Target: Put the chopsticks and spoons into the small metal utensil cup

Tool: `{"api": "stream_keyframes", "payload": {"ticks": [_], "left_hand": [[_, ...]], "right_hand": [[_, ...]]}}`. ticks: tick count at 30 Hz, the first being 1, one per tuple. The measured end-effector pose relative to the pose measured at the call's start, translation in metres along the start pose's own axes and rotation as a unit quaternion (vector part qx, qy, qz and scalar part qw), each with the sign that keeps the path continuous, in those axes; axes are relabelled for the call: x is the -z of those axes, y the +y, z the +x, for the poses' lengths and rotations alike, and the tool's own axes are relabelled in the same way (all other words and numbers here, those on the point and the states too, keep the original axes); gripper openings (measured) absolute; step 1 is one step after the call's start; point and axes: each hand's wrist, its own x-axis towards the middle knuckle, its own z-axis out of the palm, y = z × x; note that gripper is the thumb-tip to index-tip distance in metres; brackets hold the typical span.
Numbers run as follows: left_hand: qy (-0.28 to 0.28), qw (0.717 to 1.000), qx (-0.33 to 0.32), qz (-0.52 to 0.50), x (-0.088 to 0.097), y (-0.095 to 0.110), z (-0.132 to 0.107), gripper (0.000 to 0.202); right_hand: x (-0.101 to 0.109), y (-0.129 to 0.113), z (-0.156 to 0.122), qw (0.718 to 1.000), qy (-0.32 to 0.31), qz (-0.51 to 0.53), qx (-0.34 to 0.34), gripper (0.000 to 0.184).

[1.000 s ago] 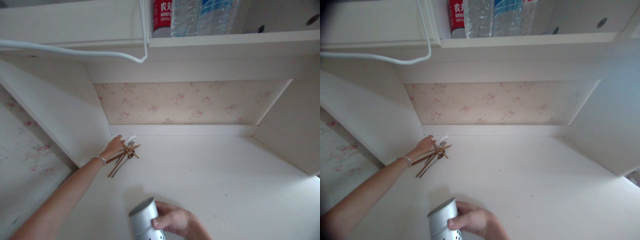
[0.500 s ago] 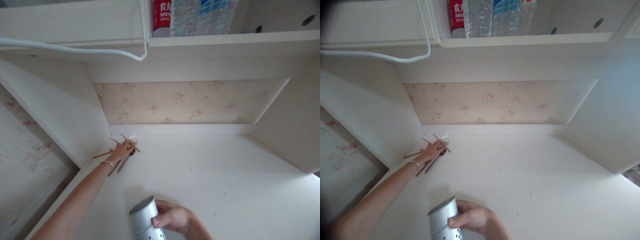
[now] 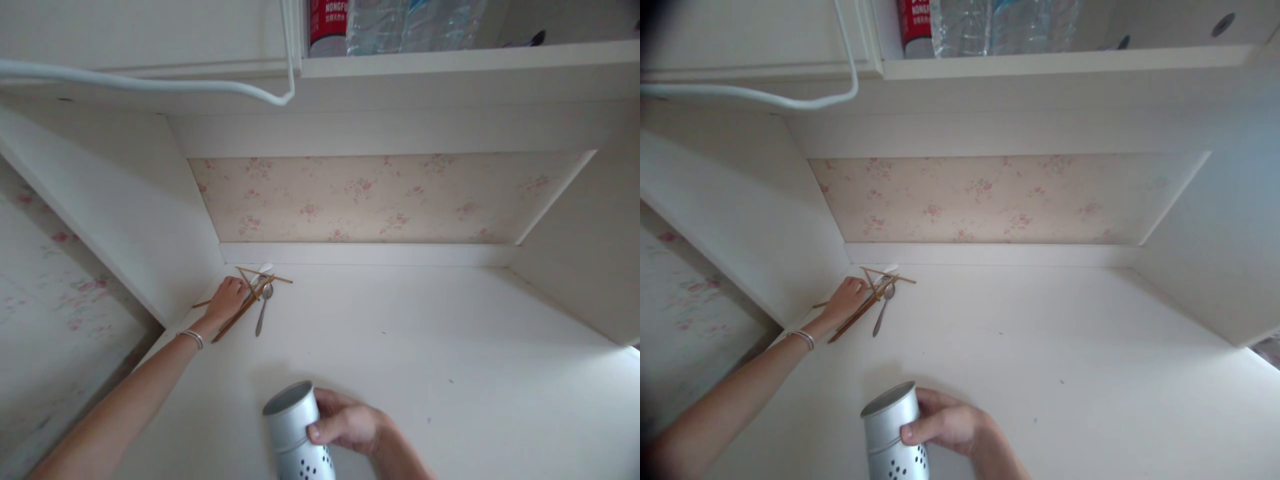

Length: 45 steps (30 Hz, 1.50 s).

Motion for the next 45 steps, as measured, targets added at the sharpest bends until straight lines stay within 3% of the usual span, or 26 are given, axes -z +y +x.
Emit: {"api": "stream_keyframes", "payload": {"ticks": [7,10,20,32,45], "left_hand": [[-0.060,0.997,-0.023,0.044,0.022,-0.008,-0.074,0.031],[-0.055,0.997,-0.021,0.059,0.022,-0.003,-0.089,0.035],[-0.064,0.992,0.029,0.108,0.017,0.018,-0.070,0.035],[-0.090,0.984,0.044,0.147,0.007,0.049,-0.057,0.033],[-0.040,0.984,0.087,0.148,0.008,0.063,-0.066,0.043]], "right_hand": [[0.000,-0.005,0.000,0.995,0.061,-0.009,0.075,0.056],[-0.002,-0.005,0.000,0.994,0.078,0.004,0.080,0.052],[-0.001,-0.002,0.001,0.995,0.065,-0.001,0.076,0.051],[-0.002,-0.005,0.000,0.996,0.061,-0.020,0.067,0.054],[0.000,-0.004,-0.001,0.995,0.054,-0.022,0.082,0.061]]}}
